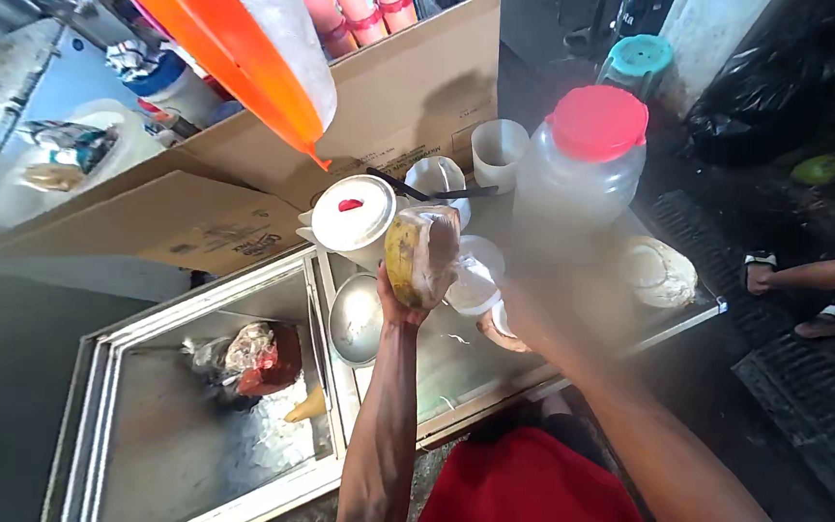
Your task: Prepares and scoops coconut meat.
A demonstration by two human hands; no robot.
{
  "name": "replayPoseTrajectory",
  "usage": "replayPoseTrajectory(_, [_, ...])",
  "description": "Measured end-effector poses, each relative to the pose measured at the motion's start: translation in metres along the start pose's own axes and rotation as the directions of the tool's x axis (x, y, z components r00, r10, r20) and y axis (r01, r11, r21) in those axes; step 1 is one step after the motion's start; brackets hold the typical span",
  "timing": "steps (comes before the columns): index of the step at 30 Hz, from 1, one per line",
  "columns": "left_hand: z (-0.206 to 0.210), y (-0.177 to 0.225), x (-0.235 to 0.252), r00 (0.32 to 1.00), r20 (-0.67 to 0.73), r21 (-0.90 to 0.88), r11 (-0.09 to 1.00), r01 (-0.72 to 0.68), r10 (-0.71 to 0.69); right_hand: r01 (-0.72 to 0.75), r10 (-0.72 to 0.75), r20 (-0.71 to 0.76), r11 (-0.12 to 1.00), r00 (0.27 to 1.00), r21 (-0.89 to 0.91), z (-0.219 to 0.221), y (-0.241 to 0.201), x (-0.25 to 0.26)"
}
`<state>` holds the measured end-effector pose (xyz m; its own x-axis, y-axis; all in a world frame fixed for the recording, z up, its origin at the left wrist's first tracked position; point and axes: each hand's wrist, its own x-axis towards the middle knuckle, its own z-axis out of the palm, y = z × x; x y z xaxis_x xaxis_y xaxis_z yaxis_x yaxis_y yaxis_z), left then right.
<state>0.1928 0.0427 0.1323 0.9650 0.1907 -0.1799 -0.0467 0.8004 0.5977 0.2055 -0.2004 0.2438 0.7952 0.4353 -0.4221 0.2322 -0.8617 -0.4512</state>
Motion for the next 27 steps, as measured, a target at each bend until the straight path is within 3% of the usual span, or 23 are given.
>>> replayPoseTrajectory(3, [0.001,-0.004,0.002,0.998,-0.054,-0.08,0.997,-0.012,0.007,0.062,-0.057,-0.063,0.994,0.996,0.094,0.029,0.004,0.007])
replayPoseTrajectory(9, [0.004,0.009,-0.009,0.999,-0.048,-0.147,0.989,-0.03,0.023,-0.074,0.073,-0.005,0.994,0.997,-0.079,0.047,0.022,0.006])
replayPoseTrajectory(12, [-0.011,0.01,-0.026,0.982,-0.188,-0.198,0.978,-0.064,0.026,0.045,-0.05,-0.23,0.999,0.972,-0.028,0.031,0.021,-0.016])
replayPoseTrajectory(14, [-0.03,0.001,-0.047,0.957,-0.289,-0.318,0.945,-0.076,-0.02,0.206,-0.179,-0.473,0.979,0.863,0.005,0.033,0.024,-0.02])
replayPoseTrajectory(16, [-0.03,-0.008,-0.077,0.897,-0.434,-0.39,0.915,-0.1,-0.087,0.317,-0.244,-0.599,0.948,0.763,0.018,0.051,0.035,-0.01])
replayPoseTrajectory(17, [-0.022,-0.008,-0.091,0.894,-0.437,-0.408,0.908,-0.098,-0.1,0.304,-0.248,-0.583,0.953,0.774,-0.002,0.064,0.044,0.0])
replayPoseTrajectory(19, [0.018,0.003,-0.117,0.883,-0.462,-0.394,0.911,-0.121,-0.082,0.106,-0.136,-0.359,0.989,0.923,-0.101,0.086,0.059,0.013])
replayPoseTrajectory(20, [0.031,0.005,-0.126,0.92,-0.391,-0.339,0.926,-0.168,0.024,0.038,-0.076,-0.29,0.99,0.954,-0.135,0.087,0.059,0.013])
replayPoseTrajectory(21, [0.027,0.001,-0.131,0.962,-0.18,-0.276,0.929,-0.248,0.204,0.031,-0.073,-0.308,0.99,0.948,-0.139,0.081,0.055,0.009])
replayPoseTrajectory(22, [0.02,-0.004,-0.137,0.947,-0.009,-0.25,0.917,-0.312,0.32,0.079,-0.112,-0.383,0.992,0.917,-0.1,0.076,0.049,0.0])
replayPoseTrajectory(23, [0.052,0.003,-0.149,0.922,-0.313,-0.23,0.924,-0.305,0.226,0.147,-0.147,-0.467,0.988,0.872,-0.035,0.073,0.043,-0.01])
replayPoseTrajectory(24, [0.063,0.006,-0.158,0.898,-0.419,-0.234,0.939,-0.253,0.138,0.225,-0.168,-0.546,0.974,0.821,0.039,0.072,0.039,-0.014])
replayPoseTrajectory(25, [0.042,-0.001,-0.167,0.954,-0.279,-0.271,0.944,-0.186,0.107,0.287,-0.175,-0.6,0.953,0.781,0.095,0.077,0.039,-0.013])
replayPoseTrajectory(26, [0.002,-0.015,-0.171,0.992,0.044,-0.295,0.95,-0.102,0.12,0.295,-0.17,-0.603,0.949,0.779,0.113,0.087,0.043,-0.008])
replayPoseTrajectory(27, [-0.03,-0.033,-0.166,0.911,0.385,-0.32,0.947,-0.019,0.148,0.222,-0.136,-0.526,0.969,0.84,0.104,0.097,0.048,-0.003])
